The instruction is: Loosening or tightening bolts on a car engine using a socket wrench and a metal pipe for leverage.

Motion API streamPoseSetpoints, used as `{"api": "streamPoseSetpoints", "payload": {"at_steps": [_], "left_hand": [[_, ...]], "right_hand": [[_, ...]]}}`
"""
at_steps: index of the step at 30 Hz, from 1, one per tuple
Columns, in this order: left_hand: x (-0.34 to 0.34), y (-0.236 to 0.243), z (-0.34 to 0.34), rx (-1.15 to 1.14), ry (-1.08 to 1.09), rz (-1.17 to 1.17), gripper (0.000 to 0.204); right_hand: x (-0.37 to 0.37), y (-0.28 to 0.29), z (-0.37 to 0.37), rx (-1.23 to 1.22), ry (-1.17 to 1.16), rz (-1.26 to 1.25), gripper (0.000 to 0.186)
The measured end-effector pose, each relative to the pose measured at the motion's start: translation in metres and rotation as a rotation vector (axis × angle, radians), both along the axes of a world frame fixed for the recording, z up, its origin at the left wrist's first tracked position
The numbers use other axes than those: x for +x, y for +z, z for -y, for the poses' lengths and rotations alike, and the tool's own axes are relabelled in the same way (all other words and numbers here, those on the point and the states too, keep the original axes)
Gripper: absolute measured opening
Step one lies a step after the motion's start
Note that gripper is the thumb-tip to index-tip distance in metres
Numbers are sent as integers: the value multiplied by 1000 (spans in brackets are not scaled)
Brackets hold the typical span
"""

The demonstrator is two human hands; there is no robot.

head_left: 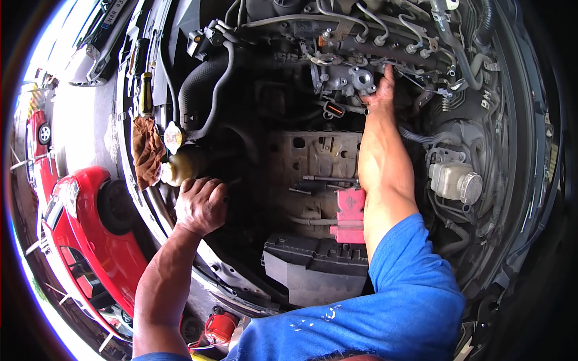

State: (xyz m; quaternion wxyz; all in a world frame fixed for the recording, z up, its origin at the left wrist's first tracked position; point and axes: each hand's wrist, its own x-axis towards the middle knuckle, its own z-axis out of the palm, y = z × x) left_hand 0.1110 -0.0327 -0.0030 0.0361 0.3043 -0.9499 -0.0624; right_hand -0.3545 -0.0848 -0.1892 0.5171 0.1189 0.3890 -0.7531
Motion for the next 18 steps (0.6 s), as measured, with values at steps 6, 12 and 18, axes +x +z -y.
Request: {"api": "streamPoseSetpoints", "payload": {"at_steps": [6,12,18], "left_hand": [[3,-1,-1,-16,-3,24,30],[1,-2,-1,0,-3,4,31],[2,-1,-2,-12,2,-2,26]], "right_hand": [[0,-6,-1,-21,10,5,54],[-6,-10,-3,3,58,-33,59],[1,-5,-4,93,38,-57,60]]}}
